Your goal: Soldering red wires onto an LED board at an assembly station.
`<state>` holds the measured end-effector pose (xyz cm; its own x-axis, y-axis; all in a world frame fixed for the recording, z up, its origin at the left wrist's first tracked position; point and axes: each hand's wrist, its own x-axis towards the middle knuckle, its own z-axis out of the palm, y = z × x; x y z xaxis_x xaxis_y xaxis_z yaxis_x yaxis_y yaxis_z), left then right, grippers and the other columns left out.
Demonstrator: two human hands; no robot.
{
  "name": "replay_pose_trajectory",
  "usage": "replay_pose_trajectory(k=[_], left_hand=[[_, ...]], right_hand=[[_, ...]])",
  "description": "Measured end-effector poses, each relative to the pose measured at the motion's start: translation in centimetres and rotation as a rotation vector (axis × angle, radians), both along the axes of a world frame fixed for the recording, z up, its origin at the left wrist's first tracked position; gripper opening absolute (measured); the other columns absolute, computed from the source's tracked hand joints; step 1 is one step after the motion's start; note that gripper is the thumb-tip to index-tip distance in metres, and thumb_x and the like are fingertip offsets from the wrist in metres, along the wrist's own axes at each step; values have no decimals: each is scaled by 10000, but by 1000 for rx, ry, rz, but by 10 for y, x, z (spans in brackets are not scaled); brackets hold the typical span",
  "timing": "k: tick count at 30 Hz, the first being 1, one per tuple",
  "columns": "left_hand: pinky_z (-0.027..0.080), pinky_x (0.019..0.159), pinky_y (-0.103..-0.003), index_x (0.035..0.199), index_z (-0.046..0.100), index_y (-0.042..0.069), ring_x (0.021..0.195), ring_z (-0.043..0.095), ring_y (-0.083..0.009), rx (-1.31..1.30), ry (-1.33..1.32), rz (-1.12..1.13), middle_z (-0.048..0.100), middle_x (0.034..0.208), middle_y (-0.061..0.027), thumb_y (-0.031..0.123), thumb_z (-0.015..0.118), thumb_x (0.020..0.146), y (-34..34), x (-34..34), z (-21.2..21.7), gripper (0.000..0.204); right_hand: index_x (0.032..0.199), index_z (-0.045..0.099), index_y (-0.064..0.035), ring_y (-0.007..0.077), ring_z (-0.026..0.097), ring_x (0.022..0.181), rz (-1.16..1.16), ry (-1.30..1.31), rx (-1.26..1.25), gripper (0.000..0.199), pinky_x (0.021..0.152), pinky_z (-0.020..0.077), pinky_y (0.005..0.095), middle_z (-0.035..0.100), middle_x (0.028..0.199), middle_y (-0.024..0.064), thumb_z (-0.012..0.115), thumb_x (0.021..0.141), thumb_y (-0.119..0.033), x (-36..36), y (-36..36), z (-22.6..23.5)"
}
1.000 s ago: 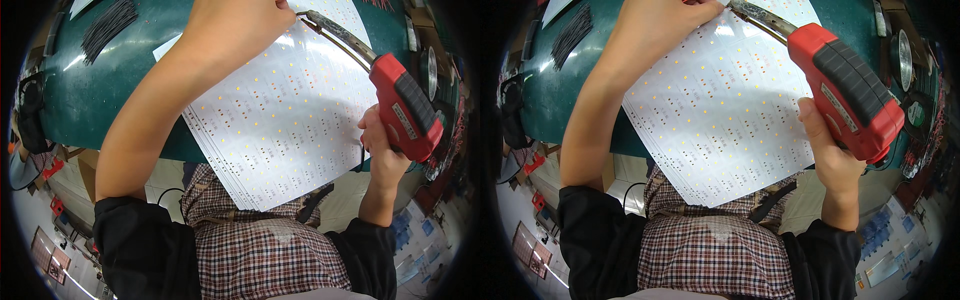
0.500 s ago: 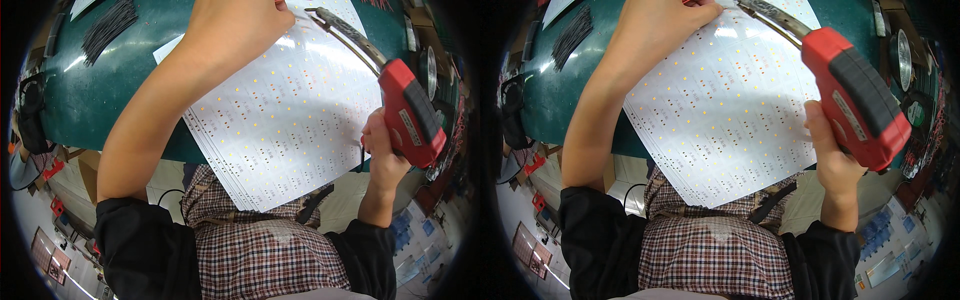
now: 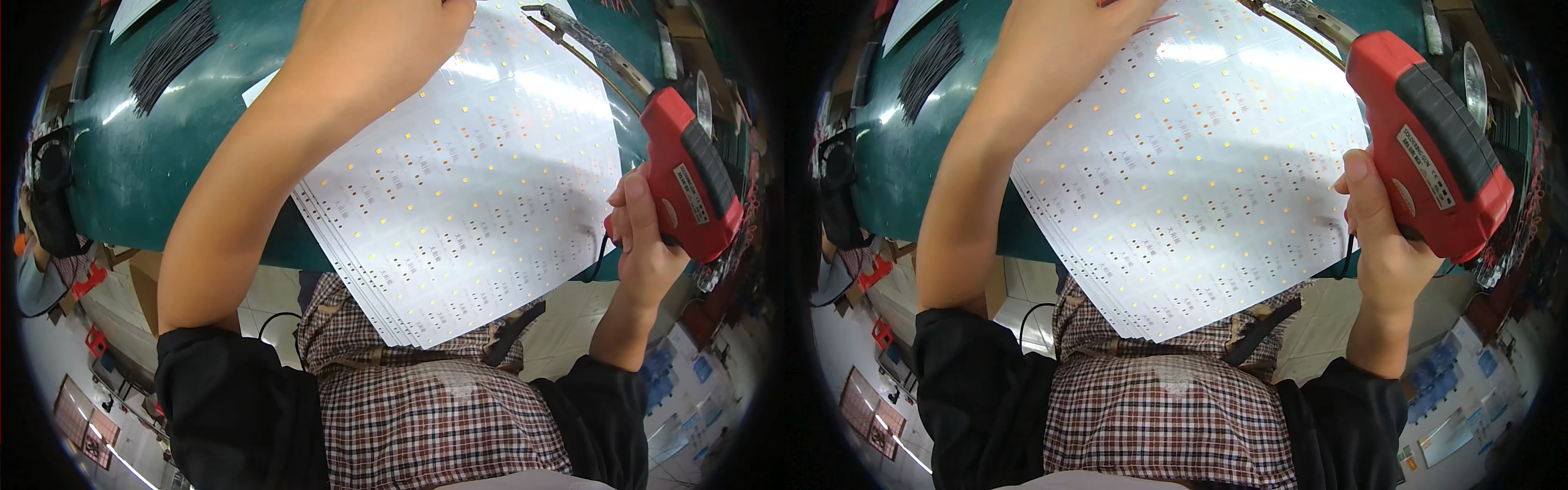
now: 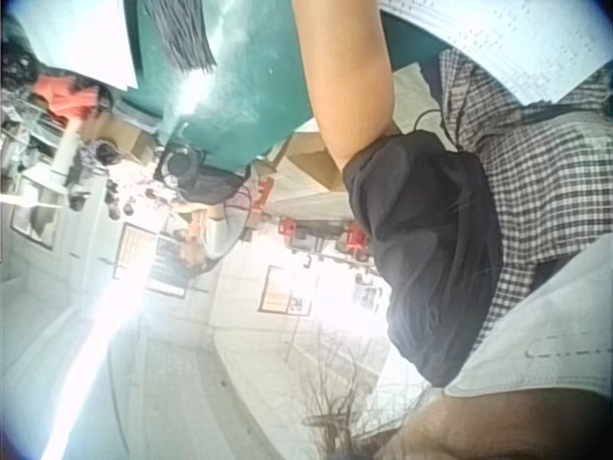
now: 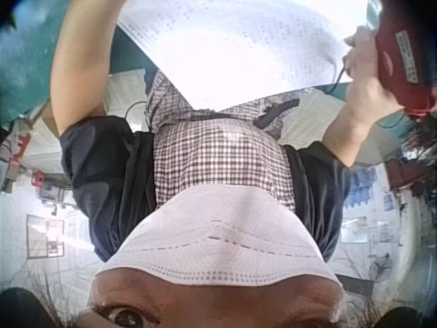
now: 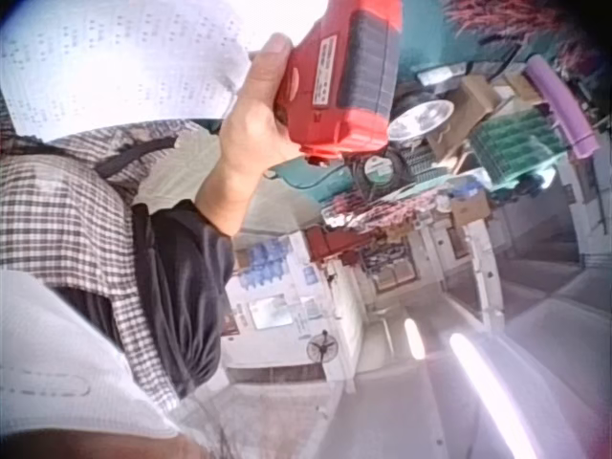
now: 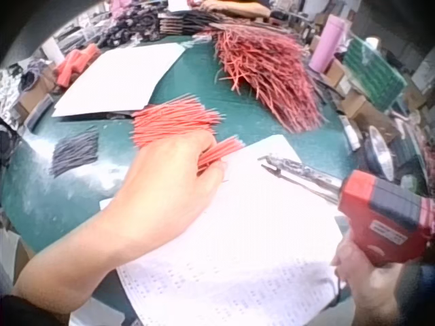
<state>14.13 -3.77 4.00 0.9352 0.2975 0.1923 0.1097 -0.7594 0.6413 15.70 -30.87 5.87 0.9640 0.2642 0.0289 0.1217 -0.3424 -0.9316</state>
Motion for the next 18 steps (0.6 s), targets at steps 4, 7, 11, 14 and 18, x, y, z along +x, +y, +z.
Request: replay_pose_trajectory(k=[4, 7, 11, 14, 18], left_hand=[[528, 753, -462, 858, 690, -68, 813, 688, -426, -30, 94, -72, 677, 796, -276, 184, 695, 885, 7, 8, -1, 254], [534, 743, -459, 852, 711, -69, 793, 692, -417, 50, 92, -71, 676, 770, -267, 194, 703, 884, 0, 3, 4, 264], [541, 736, -460, 834, 715, -69, 770, 692, -416, 92, 83, -49, 678, 751, -258, 201, 712, 878, -8, 0, 8, 274], [544, 738, -461, 828, 712, -71, 768, 691, -418, 97, 96, -51, 678, 756, -261, 186, 705, 872, -6, 4, 7, 261], [545, 744, -466, 816, 707, -74, 772, 691, -420, 78, 103, -71, 674, 761, -270, 152, 685, 858, 0, 11, 0, 231]], right_hand=[[1041, 703, 16, 66, 579, 571, 61, 5, -15, 159, 487, 430, 217, 720, 821, 67, 776, 905, -23, 2, -1, 0], [1078, 704, 25, 85, 635, 656, 64, 4, -16, 202, 534, 482, 229, 733, 885, 77, 781, 894, -4, 2, -1, -2], [1127, 703, 36, 117, 685, 739, 78, -25, -49, 266, 627, 551, 255, 745, 932, 86, 793, 878, 15, 2, -3, -7], [1143, 701, 39, 128, 694, 753, 119, -48, -79, 288, 670, 573, 269, 748, 942, 85, 800, 873, 15, 3, -8, -10], [1143, 701, 40, 130, 694, 759, 107, -63, -109, 291, 676, 574, 270, 749, 944, 82, 806, 873, 6, 3, -10, -13]])
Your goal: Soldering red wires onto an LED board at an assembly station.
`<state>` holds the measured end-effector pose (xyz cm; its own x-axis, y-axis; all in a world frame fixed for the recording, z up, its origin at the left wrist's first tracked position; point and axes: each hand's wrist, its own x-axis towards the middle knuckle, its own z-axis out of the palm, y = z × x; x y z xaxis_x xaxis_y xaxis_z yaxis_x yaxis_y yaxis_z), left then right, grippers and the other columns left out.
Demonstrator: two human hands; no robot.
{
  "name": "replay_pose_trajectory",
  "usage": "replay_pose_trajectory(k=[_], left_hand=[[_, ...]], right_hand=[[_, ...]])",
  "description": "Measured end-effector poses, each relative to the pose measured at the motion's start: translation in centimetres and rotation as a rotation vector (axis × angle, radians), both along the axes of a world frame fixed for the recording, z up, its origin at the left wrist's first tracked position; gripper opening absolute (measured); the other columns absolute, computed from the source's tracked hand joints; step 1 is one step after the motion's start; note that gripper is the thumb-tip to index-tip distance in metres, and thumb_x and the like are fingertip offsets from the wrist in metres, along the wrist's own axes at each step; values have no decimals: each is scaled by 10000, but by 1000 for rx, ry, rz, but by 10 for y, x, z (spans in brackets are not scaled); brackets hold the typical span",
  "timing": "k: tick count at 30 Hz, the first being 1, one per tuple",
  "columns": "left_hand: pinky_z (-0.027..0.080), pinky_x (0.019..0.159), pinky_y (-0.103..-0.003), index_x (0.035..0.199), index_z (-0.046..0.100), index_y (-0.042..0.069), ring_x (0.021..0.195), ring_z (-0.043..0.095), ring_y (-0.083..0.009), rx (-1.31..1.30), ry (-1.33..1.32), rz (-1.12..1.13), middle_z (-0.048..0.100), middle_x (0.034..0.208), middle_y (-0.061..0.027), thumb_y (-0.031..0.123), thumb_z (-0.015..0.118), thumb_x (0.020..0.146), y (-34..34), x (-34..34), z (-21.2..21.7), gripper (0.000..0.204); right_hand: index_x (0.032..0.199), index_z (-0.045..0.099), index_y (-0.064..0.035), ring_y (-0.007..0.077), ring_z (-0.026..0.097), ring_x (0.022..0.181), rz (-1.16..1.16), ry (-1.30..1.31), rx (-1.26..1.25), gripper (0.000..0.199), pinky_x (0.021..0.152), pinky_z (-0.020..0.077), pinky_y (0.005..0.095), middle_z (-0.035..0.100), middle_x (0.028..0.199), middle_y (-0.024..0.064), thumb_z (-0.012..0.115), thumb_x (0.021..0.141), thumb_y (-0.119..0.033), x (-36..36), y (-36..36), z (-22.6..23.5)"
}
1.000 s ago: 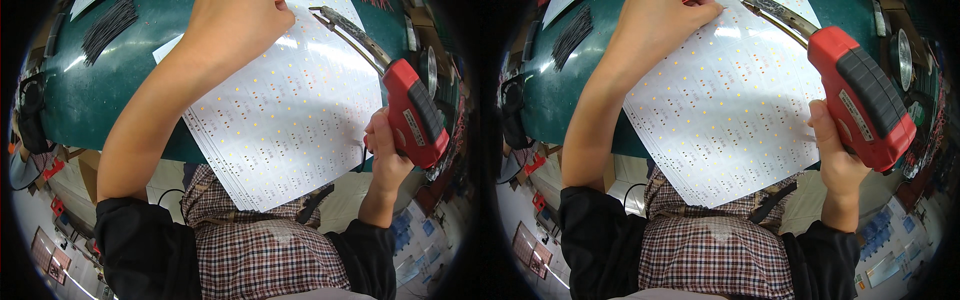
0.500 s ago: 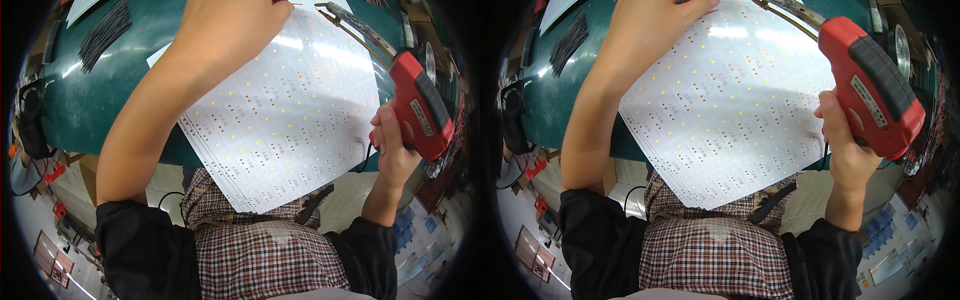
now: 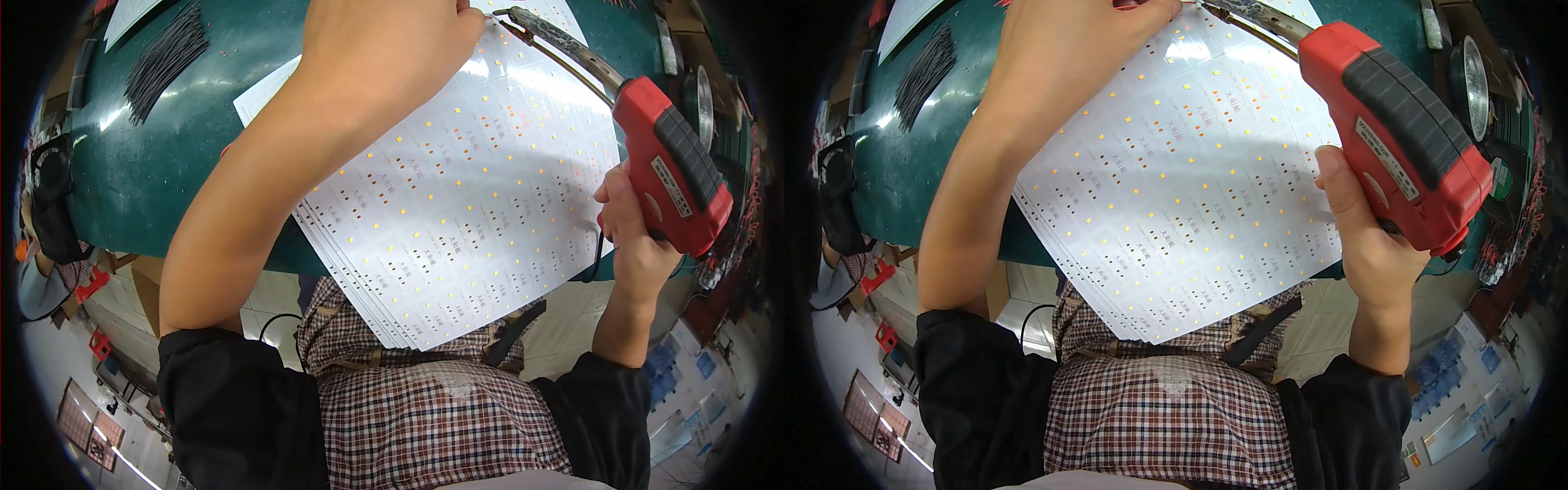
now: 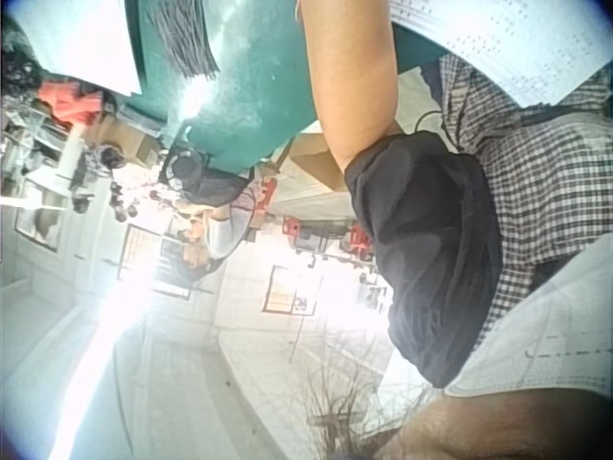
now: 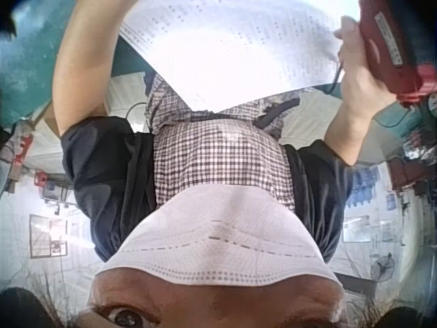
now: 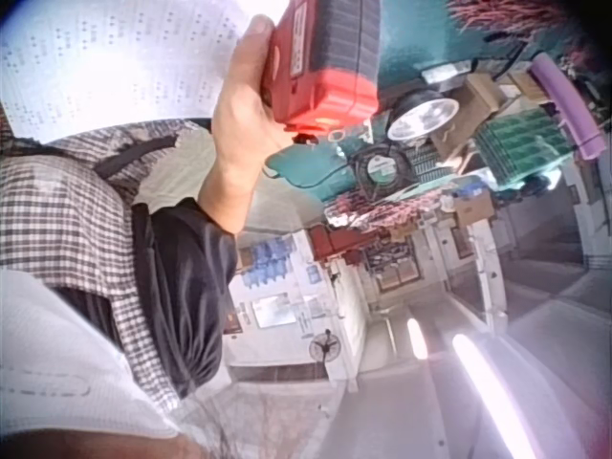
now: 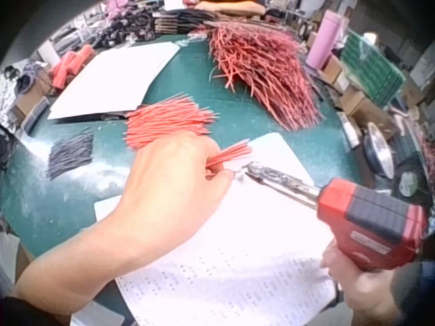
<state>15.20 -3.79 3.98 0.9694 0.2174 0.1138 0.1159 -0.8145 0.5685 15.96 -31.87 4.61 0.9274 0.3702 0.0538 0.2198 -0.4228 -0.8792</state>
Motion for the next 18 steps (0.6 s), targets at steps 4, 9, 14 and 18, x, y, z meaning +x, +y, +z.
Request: replay_pose_trajectory(k=[4, 9, 14, 18], left_hand=[[542, 753, -475, 802, 705, -73, 785, 688, -423, 24, -36, -11, 673, 770, -273, 127, 668, 837, 0, 0, -5, 207], [538, 768, -487, 798, 705, -74, 802, 685, -430, 99, -116, -20, 673, 781, -276, 100, 649, 811, -6, -3, -3, 183], [537, 777, -495, 794, 704, -76, 802, 685, -437, 84, -68, -4, 670, 783, -286, 92, 645, 805, -7, -1, -1, 179], [537, 777, -495, 791, 704, -78, 799, 684, -441, 67, -63, -14, 668, 782, -291, 87, 644, 800, -6, -2, -3, 176]], right_hand=[[1140, 702, 40, 130, 692, 744, -11, 26, 9, 293, 666, 568, 266, 749, 938, 87, 813, 872, -3, -1, 3, 1], [1127, 707, 41, 125, 685, 728, 3, 26, -16, 279, 661, 561, 265, 745, 916, 86, 814, 872, -1, -2, 3, 3], [1103, 711, 40, 117, 673, 705, -7, 32, -19, 258, 634, 542, 256, 737, 870, 73, 815, 869, 5, -3, 0, 0], [1066, 711, 33, 105, 651, 653, -64, 39, 15, 233, 580, 511, 244, 725, 824, 63, 822, 863, 2, -5, 0, 0]])
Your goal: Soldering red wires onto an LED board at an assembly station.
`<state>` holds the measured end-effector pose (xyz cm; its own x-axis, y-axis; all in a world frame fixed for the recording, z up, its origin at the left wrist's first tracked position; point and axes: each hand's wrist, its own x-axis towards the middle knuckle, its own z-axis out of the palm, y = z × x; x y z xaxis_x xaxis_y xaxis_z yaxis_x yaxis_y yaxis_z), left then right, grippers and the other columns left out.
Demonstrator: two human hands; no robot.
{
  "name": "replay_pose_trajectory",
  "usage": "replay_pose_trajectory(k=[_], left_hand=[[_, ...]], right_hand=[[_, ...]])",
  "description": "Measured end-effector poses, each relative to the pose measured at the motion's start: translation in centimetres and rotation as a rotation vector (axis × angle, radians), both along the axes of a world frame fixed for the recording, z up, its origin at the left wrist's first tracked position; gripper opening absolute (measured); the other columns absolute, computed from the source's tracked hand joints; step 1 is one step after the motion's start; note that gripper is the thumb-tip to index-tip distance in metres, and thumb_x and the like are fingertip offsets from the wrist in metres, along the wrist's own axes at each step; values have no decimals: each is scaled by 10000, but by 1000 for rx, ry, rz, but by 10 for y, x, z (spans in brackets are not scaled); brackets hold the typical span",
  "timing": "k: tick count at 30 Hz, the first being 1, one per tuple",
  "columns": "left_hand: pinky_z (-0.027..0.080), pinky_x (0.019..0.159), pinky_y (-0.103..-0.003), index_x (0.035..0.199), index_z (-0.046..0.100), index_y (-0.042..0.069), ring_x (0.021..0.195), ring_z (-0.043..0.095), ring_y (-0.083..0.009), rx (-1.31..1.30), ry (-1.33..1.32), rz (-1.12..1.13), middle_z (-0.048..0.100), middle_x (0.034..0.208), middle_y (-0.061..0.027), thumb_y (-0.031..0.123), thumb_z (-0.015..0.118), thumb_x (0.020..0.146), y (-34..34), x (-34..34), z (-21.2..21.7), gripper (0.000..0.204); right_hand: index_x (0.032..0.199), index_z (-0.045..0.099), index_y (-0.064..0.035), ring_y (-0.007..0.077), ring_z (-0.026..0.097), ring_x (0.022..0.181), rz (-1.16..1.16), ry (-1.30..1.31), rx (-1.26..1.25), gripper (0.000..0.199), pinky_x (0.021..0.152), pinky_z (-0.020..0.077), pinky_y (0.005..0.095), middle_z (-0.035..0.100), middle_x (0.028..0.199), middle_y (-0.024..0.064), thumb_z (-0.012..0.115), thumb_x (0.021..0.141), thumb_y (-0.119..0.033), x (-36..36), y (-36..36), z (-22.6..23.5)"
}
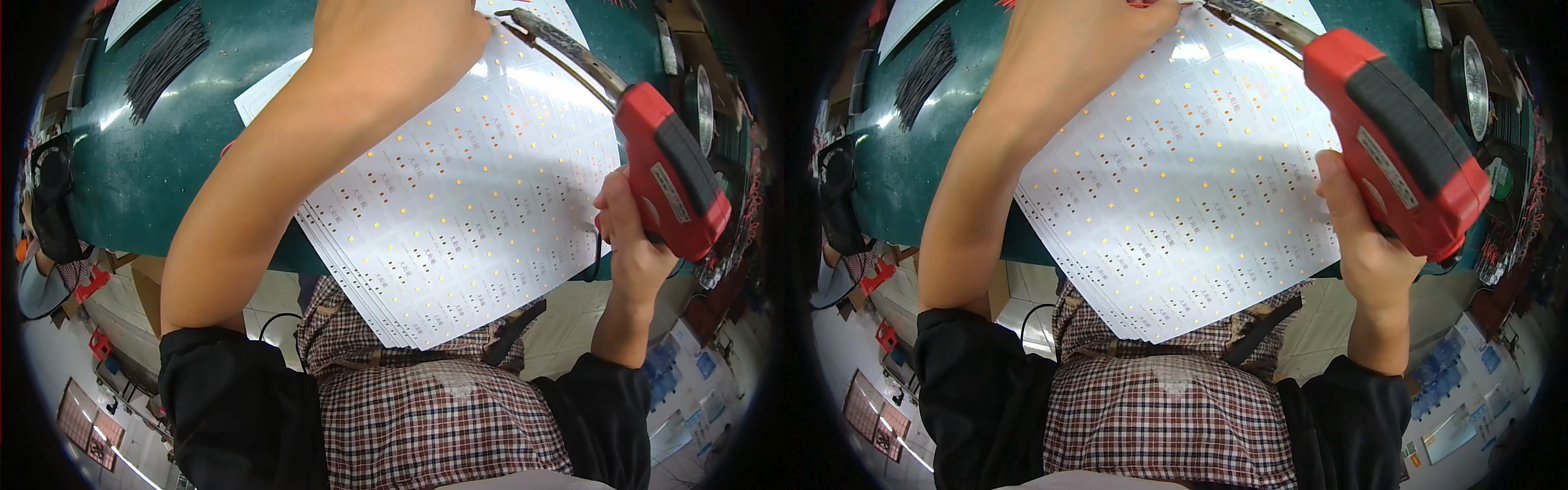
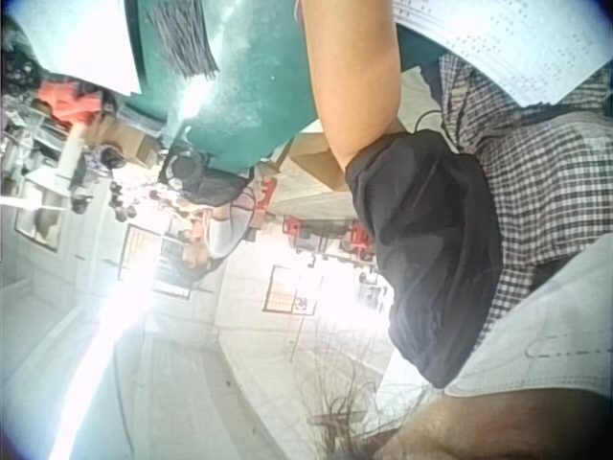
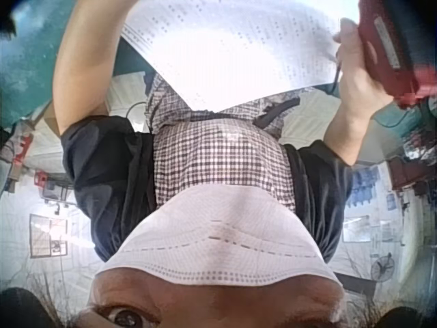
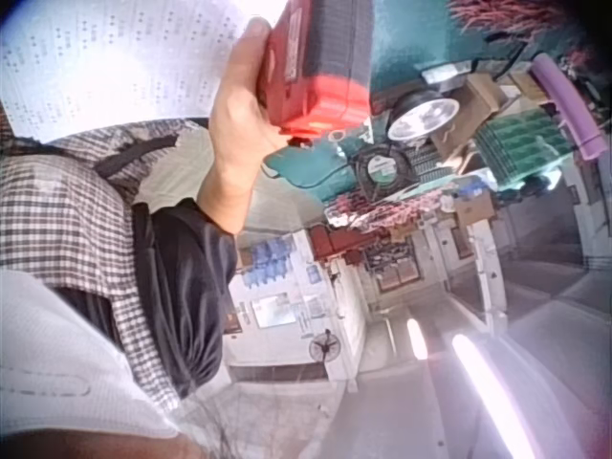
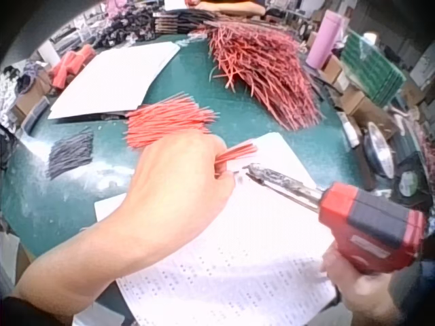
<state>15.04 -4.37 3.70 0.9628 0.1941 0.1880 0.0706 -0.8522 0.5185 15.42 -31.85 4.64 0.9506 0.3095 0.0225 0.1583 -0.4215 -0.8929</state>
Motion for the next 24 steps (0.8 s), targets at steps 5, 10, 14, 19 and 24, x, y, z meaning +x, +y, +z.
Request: replay_pose_trajectory(k=[5, 10, 14, 19, 24], left_hand=[[539, 779, -494, 791, 706, -79, 802, 684, -444, 19, -4, -16, 668, 780, -293, 82, 644, 792, 1, 2, 1, 172], [541, 770, -472, 829, 709, -81, 768, 691, -402, 23, 42, -21, 667, 760, -273, 100, 657, 817, 1, -2, 21, 188], [516, 668, -378, 848, 717, -50, 647, 654, -248, -255, 284, 165, 693, 735, -171, 133, 694, 856, 12, 5, 47, 185], [440, 582, -271, 826, 710, -2, 590, 565, -123, -785, 278, -3, 671, 761, -59, 172, 733, 888, 26, 5, 69, 187], [433, 561, -243, 812, 702, 2, 586, 557, -89, -536, -123, -29, 677, 759, -40, 159, 745, 895, 8, 18, 32, 183]], right_hand=[[1016, 705, 17, 79, 595, 569, -56, 32, 105, 179, 501, 455, 228, 711, 785, 64, 807, 868, 11, 0, 2, 5], [1026, 696, 12, 65, 558, 533, -58, -4, 65, 170, 474, 416, 211, 699, 757, 60, 790, 887, -9, 2, 4, 8], [1012, 688, 16, 53, 520, 502, -123, 3, 93, 141, 460, 390, 208, 681, 730, 57, 769, 915, -47, 6, 2, 13], [989, 680, 28, 46, 486, 473, -81, 13, 155, 122, 447, 375, 216, 664, 709, 66, 751, 925, -48, 15, 1, 15], [960, 690, 16, 45, 492, 476, -84, -26, 123, 106, 453, 382, 211, 669, 710, 63, 764, 912, -42, 17, 3, 13]])
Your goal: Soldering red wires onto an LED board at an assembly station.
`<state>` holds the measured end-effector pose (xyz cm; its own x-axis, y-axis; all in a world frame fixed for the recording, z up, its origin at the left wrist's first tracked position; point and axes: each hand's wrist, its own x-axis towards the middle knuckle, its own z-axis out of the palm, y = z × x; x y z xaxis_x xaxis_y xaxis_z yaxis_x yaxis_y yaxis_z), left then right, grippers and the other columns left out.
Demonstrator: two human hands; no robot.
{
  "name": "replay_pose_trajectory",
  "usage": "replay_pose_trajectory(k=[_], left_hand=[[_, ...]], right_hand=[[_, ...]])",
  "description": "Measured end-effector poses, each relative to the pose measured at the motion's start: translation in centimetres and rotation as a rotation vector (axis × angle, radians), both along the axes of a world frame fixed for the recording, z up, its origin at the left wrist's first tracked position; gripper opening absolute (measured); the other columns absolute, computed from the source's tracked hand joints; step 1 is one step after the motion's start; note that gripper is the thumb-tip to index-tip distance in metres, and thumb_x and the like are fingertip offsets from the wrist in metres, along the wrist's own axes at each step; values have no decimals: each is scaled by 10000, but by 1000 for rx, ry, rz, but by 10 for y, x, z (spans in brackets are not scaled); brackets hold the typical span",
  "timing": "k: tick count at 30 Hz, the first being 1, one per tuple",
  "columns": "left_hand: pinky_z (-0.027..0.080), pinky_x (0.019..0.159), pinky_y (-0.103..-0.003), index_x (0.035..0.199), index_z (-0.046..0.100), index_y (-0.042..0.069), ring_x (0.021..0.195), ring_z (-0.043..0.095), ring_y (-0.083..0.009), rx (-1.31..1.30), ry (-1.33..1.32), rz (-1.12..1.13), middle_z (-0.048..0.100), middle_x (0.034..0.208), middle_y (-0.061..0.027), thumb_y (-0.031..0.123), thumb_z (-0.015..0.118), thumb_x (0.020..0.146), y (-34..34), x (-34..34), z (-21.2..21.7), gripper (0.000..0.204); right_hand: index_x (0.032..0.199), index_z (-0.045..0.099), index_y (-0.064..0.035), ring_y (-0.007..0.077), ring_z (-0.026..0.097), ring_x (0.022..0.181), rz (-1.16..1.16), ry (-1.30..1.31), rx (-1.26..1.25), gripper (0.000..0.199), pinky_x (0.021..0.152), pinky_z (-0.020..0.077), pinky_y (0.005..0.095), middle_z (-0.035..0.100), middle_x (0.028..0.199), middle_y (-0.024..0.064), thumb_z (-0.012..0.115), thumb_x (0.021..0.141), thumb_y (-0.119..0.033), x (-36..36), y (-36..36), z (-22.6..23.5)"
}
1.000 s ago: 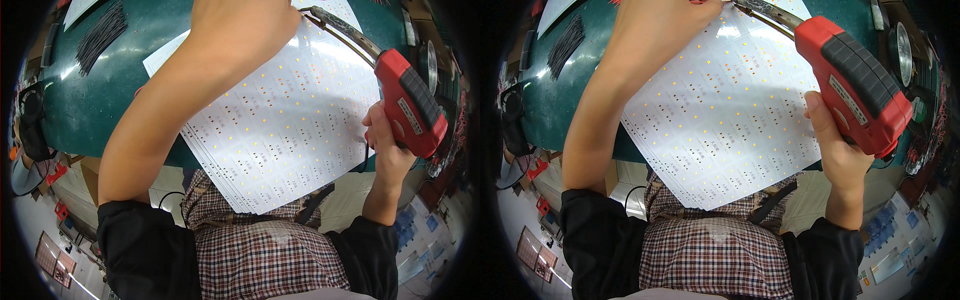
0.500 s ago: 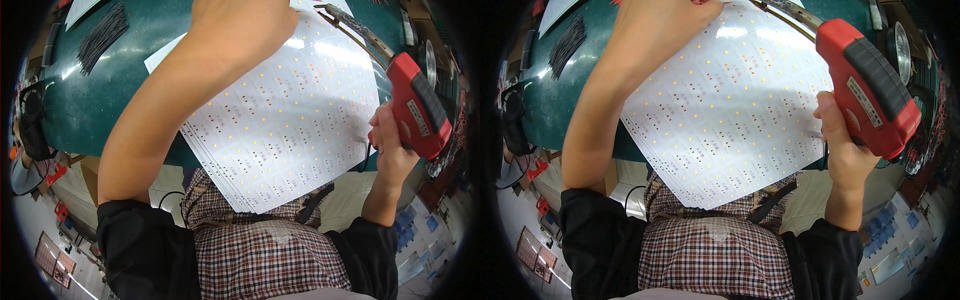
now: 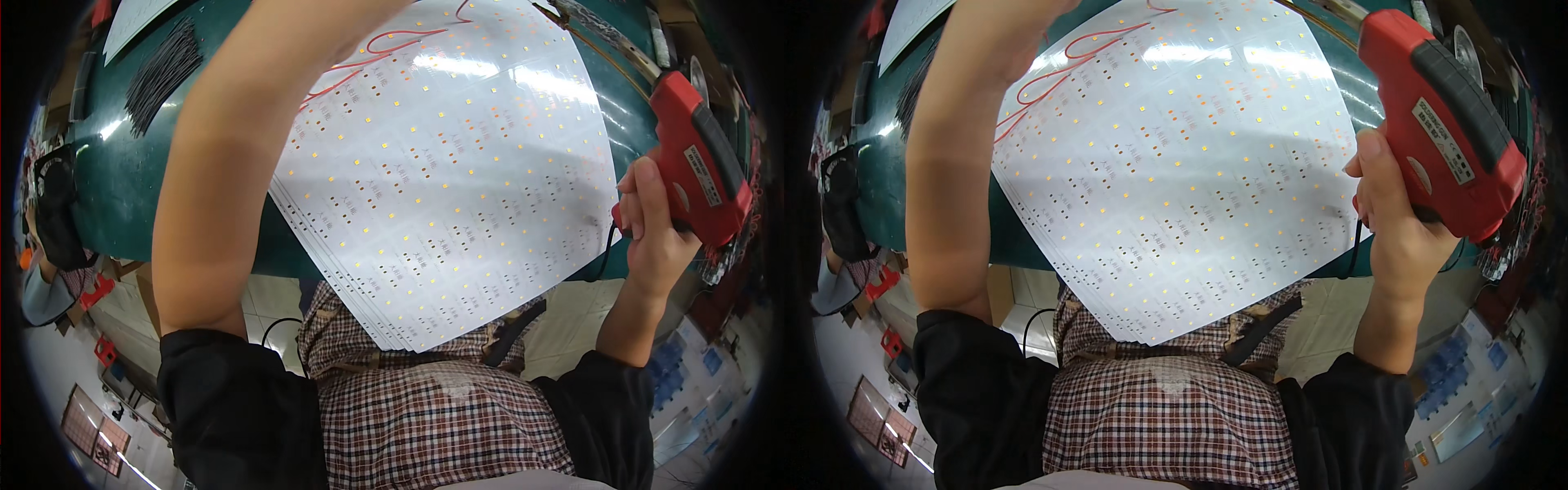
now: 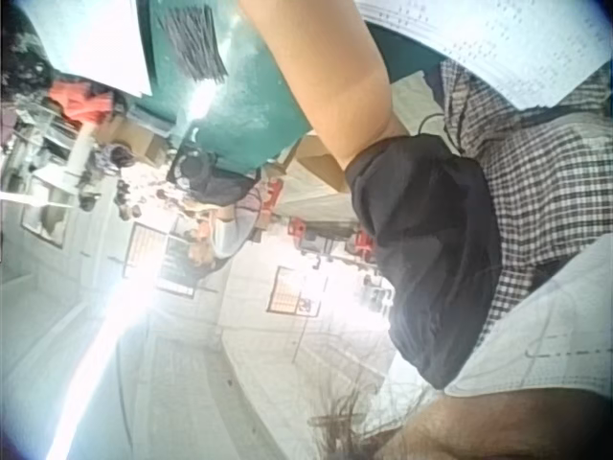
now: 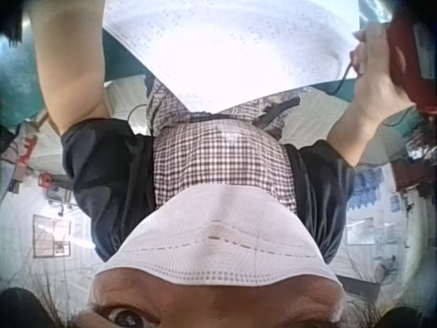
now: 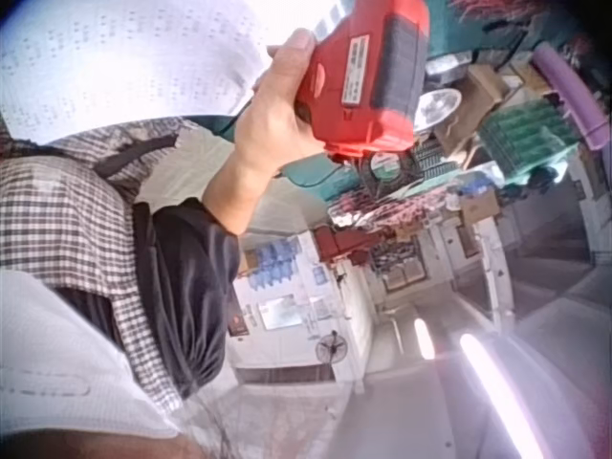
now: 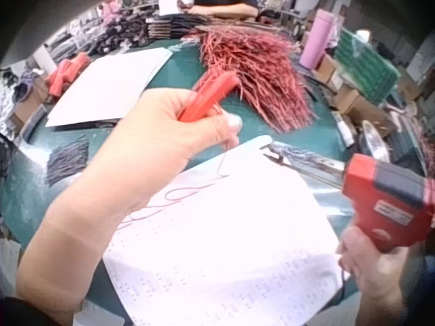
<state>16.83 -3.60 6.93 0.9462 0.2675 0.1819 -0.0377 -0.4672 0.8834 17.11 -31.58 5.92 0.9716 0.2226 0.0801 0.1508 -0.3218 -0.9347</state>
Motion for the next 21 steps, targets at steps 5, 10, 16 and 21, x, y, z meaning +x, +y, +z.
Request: replay_pose_trajectory(k=[5, 10, 16, 21], left_hand=[[501, 613, -351, 797, 712, -22, 617, 649, -192, 133, 170, -57, 685, 684, -109, 152, 732, 871, -7, 1, -16, 190], [524, 661, -402, 787, 698, -69, 646, 676, -304, 249, 413, -19, 658, 665, -209, 150, 709, 832, -9, 9, -5, 223], [528, 669, -405, 782, 697, -73, 649, 678, -313, 229, 455, 10, 654, 660, -220, 139, 689, 814, -11, 12, -4, 214], [524, 659, -395, 770, 694, -71, 638, 673, -293, 188, 496, 4, 654, 653, -207, 119, 686, 809, -12, 13, -1, 195]], right_hand=[[1040, 711, 25, 66, 579, 554, 49, 28, -14, 164, 493, 445, 220, 724, 828, 77, 776, 893, -11, 0, -5, 0], [1154, 698, 42, 135, 684, 741, 127, -43, -68, 286, 664, 569, 271, 755, 1017, 116, 780, 881, 26, 1, -7, -8], [1133, 710, 41, 146, 711, 789, 171, -13, -100, 271, 696, 586, 273, 758, 980, 101, 794, 876, 20, 2, -11, -12], [1092, 723, 41, 143, 712, 765, 149, -33, -121, 239, 675, 584, 270, 755, 928, 86, 805, 870, 11, 2, -11, -15]])
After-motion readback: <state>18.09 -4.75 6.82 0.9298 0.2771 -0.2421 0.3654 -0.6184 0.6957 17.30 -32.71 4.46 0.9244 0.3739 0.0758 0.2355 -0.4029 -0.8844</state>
